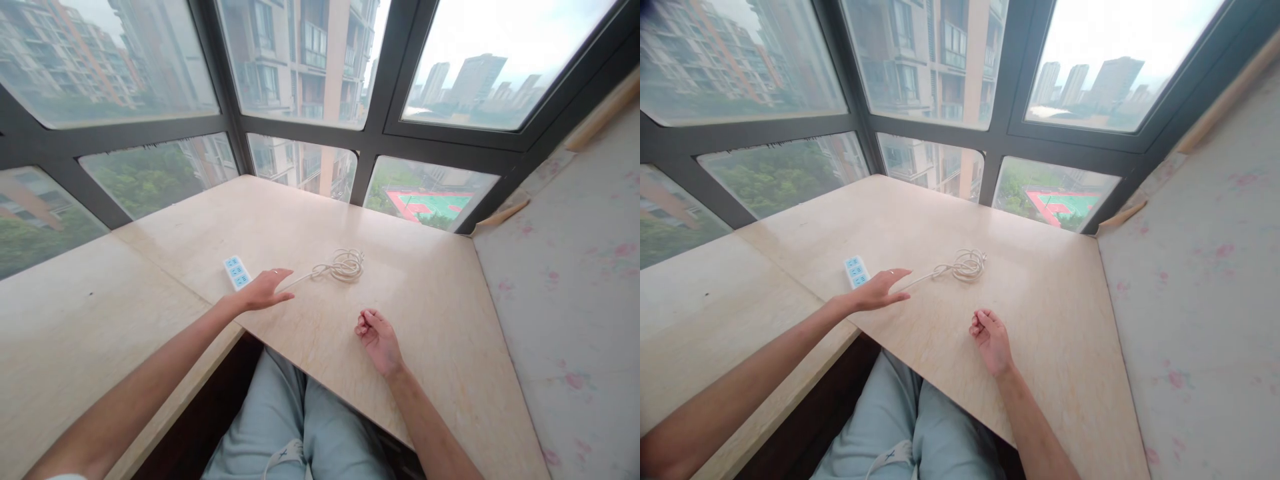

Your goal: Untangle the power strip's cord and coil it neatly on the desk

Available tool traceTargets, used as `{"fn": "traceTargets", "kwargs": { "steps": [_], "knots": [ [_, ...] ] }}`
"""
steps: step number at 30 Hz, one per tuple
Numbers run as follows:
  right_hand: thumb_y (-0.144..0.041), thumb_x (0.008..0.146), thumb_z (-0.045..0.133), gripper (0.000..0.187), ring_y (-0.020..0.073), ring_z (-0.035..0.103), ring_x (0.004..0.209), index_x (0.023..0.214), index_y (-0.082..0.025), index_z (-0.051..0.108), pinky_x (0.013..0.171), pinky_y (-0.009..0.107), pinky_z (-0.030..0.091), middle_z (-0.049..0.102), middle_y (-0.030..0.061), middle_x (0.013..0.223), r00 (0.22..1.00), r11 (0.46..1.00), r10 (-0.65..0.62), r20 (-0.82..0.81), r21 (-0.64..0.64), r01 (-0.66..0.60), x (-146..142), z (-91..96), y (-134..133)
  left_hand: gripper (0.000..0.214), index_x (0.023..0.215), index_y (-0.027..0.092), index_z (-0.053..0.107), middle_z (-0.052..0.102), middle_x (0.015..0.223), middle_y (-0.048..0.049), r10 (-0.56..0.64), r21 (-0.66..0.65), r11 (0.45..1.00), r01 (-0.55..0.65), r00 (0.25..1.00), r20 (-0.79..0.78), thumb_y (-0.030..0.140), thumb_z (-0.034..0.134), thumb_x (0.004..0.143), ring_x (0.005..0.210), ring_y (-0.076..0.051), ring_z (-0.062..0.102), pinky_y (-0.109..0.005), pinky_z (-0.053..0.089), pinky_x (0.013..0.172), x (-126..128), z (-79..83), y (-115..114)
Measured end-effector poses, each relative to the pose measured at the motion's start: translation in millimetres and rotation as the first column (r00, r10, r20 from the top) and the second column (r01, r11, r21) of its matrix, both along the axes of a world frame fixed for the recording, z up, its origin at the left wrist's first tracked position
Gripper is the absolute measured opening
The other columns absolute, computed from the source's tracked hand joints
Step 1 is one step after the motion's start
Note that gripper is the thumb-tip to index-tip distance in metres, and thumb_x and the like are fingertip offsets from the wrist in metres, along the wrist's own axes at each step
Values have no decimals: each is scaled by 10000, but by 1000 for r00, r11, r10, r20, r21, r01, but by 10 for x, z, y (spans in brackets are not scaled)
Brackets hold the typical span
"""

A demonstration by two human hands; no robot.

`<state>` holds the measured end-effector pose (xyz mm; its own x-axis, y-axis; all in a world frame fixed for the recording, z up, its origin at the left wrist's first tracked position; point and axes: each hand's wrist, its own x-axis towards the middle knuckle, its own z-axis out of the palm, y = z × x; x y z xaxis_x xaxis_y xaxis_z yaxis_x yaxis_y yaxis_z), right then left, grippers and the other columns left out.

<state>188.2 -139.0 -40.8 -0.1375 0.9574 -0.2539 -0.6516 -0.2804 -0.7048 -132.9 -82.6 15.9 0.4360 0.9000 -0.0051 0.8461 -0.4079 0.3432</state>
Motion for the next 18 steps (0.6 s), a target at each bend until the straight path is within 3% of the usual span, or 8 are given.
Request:
{"fn": "traceTargets", "kwargs": {
  "steps": [6,10,15,18],
  "knots": [
    [-291,658,840,207,76,491,614,739,-184,683,529,187,418,585,-11,694,999,999,41,35,7,-42,-37,0,-8,663,1406,133,416,477,1442,-175,3,81,997,-13,992,126,480,555,858,1340,-288,443,-434,342,1112,366,-237,281],
    [-305,673,837,210,66,479,594,745,-179,684,537,180,412,577,-15,676,995,995,97,36,9,-98,-29,-6,-6,653,1373,90,437,507,1394,-214,70,131,987,-97,977,199,374,614,813,1316,-309,467,-463,361,1103,706,-368,573],
    [-324,674,836,229,61,472,581,747,-169,684,540,181,407,573,-17,659,990,990,140,15,-5,-140,-17,13,24,666,1389,149,420,495,1417,-168,5,240,969,-59,975,220,315,656,788,1350,-280,426,-441,353,1115,1176,-314,755],
    [-322,671,836,232,62,471,571,750,-170,679,541,188,413,578,-17,660,987,987,159,-4,-24,-159,4,23,46,719,1416,178,390,508,1416,-146,17,213,976,-49,989,149,330,681,777,1312,-276,473,-416,392,1079,1422,-223,782]
  ]
}}
